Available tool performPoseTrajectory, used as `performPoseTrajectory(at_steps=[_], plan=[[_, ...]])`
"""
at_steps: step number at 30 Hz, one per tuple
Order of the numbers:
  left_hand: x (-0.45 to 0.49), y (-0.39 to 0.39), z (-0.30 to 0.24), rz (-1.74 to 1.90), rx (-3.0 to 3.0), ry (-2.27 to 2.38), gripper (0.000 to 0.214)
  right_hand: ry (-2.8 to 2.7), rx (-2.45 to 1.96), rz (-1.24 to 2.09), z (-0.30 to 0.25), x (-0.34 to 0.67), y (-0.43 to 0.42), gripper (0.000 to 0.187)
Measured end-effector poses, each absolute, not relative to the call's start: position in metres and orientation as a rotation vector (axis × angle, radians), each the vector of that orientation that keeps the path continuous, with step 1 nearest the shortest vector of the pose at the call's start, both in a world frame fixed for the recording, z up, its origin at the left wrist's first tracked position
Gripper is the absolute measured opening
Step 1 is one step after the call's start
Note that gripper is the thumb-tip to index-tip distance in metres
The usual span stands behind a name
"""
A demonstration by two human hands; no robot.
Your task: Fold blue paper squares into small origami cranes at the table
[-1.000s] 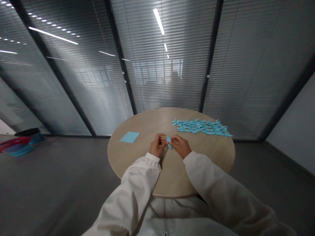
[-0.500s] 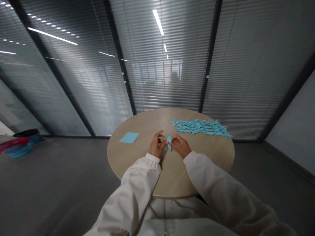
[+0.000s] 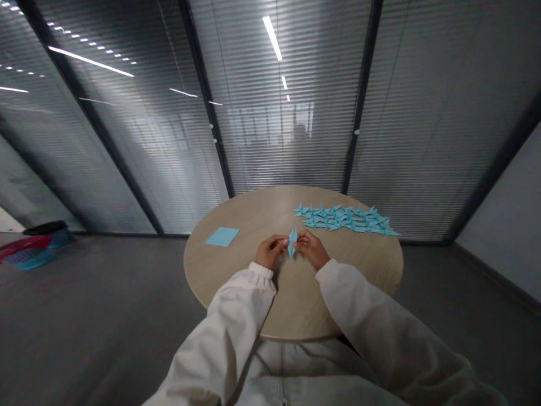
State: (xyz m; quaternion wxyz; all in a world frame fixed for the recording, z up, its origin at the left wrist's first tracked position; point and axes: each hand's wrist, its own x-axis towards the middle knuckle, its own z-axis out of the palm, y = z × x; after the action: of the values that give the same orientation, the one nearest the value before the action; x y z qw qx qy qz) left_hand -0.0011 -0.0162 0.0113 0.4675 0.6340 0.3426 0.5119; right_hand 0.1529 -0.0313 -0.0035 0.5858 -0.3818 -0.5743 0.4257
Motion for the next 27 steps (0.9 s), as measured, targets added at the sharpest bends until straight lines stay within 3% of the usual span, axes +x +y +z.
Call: performPoseTrajectory(at_steps=[27], plan=[[-0.0019, -0.0156, 0.0099, 1.062, 1.183, 0.704, 0.046, -1.278, -0.711, 1.293, -0.0011, 0.1541, -0.0377, 0.036]])
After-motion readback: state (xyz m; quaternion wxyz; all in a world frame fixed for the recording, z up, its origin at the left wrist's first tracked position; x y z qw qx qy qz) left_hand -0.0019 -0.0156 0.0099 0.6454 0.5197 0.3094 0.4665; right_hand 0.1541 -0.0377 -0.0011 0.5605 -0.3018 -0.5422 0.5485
